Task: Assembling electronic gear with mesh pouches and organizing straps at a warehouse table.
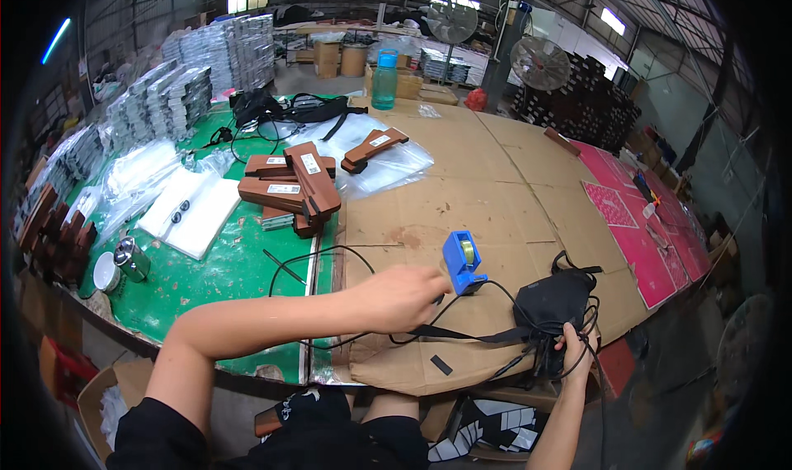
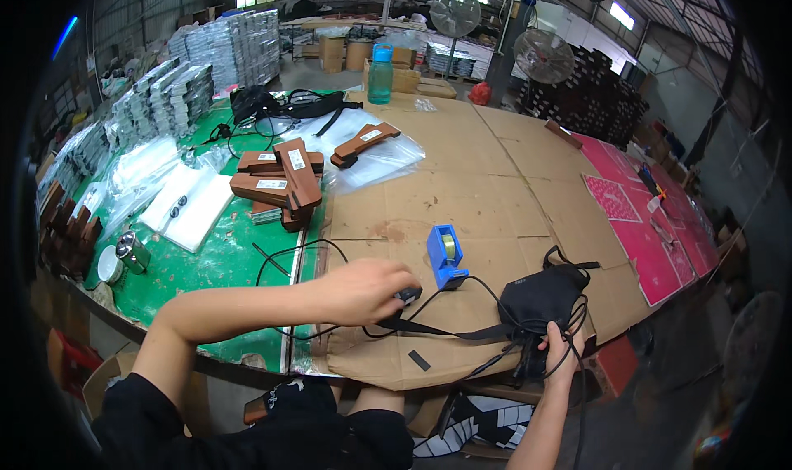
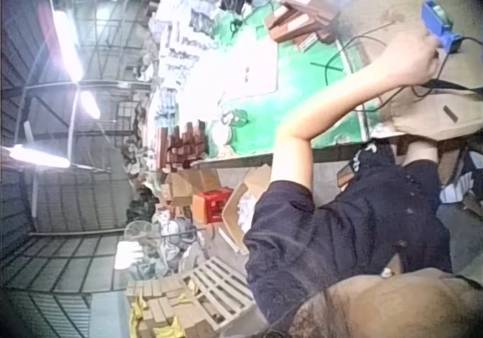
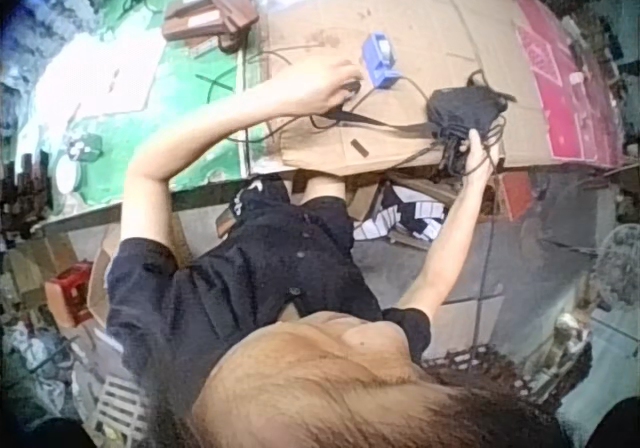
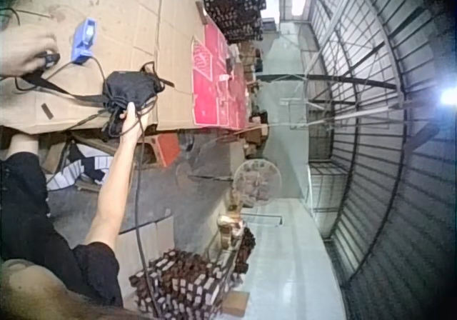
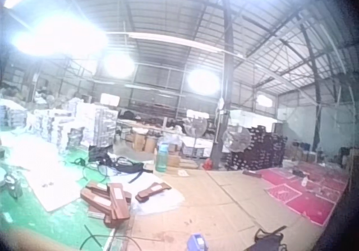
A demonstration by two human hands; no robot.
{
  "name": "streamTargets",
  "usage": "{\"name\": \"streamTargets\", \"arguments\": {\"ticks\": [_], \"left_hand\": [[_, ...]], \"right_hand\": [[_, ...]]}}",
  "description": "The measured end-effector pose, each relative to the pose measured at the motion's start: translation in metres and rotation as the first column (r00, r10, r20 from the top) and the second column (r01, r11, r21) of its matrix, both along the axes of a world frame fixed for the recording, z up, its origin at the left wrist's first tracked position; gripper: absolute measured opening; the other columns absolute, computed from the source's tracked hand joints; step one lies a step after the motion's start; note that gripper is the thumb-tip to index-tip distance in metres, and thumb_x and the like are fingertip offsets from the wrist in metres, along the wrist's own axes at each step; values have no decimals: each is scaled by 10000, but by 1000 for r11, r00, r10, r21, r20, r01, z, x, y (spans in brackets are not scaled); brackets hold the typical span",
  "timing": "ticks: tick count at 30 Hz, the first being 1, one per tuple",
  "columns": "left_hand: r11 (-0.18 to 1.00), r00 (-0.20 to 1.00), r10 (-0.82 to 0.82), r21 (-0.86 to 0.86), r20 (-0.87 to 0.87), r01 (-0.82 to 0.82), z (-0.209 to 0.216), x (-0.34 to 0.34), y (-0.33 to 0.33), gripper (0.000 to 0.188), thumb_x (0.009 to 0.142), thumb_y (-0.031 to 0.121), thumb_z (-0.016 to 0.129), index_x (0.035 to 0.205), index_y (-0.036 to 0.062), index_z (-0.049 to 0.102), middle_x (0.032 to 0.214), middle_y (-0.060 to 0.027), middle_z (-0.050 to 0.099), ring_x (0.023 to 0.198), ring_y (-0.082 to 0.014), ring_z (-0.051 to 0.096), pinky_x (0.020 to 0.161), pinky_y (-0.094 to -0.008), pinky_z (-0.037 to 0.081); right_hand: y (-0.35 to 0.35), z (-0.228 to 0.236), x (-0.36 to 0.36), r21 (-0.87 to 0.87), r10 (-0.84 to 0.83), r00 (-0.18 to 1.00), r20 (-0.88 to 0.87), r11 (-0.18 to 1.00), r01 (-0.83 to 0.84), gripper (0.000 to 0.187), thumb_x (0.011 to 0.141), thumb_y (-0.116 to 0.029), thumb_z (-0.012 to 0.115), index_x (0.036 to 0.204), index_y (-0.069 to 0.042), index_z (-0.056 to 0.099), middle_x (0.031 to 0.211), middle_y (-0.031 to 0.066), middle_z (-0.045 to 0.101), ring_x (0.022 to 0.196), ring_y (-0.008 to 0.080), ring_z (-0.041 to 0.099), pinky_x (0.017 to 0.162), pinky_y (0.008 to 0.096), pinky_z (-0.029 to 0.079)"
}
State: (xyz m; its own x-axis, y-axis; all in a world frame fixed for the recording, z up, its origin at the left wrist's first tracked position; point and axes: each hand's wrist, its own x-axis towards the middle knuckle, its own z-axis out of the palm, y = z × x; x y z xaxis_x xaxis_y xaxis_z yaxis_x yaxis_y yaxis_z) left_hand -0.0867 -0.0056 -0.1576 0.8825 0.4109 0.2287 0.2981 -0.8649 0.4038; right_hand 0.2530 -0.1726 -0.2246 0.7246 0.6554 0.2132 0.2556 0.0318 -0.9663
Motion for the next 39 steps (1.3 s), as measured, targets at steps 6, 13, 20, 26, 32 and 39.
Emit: {"name": "streamTargets", "arguments": {"ticks": [6,13,20,26,32,39], "left_hand": [[992,954,-33,-129,-299,-6,-65,66,19,365,833,205,596,1147,26,544,1049,-167,588,1015,-347,574,865,-437,467],[993,887,5,-104,-462,-59,-76,75,24,588,794,254,663,1300,39,456,1232,-165,521,1162,-360,503,947,-413,444],[961,716,38,-170,-697,-217,-63,89,50,553,770,172,585,1291,24,471,1140,-223,591,1083,-351,569,924,-416,451],[955,781,97,-163,-617,-248,-48,72,76,541,751,160,573,1258,2,472,1008,-222,636,944,-353,623,798,-389,496],[785,887,178,-605,426,133,0,11,75,772,748,-79,603,1432,79,281,1127,-80,550,980,-155,564,839,-284,476],[523,368,468,-588,803,618,70,-54,15,740,842,-4,590,1461,117,203,1222,-135,505,1073,-195,563,804,-339,533]], "right_hand": [[-18,3,24,156,-86,992,-91,983,99,163,870,-85,601,858,-72,438,690,35,502,529,109,508,483,232,438],[-45,7,66,188,-139,979,-151,968,166,128,903,-108,584,835,-73,481,649,1,480,519,82,479,495,219,427],[-54,-15,66,245,-127,946,-300,948,205,205,896,-121,603,773,-114,440,631,-13,466,533,71,478,490,215,423],[-60,-25,68,228,-89,938,-336,958,173,222,898,-139,615,779,-133,429,631,-15,477,525,72,479,493,214,422],[-62,-25,53,170,-138,928,-346,963,207,227,898,-139,611,773,-138,421,631,-12,473,518,77,471,496,217,422],[-55,-31,50,206,-119,919,-375,956,208,232,899,-143,612,776,-138,416,616,-20,454,516,77,475,489,213,429]]}}
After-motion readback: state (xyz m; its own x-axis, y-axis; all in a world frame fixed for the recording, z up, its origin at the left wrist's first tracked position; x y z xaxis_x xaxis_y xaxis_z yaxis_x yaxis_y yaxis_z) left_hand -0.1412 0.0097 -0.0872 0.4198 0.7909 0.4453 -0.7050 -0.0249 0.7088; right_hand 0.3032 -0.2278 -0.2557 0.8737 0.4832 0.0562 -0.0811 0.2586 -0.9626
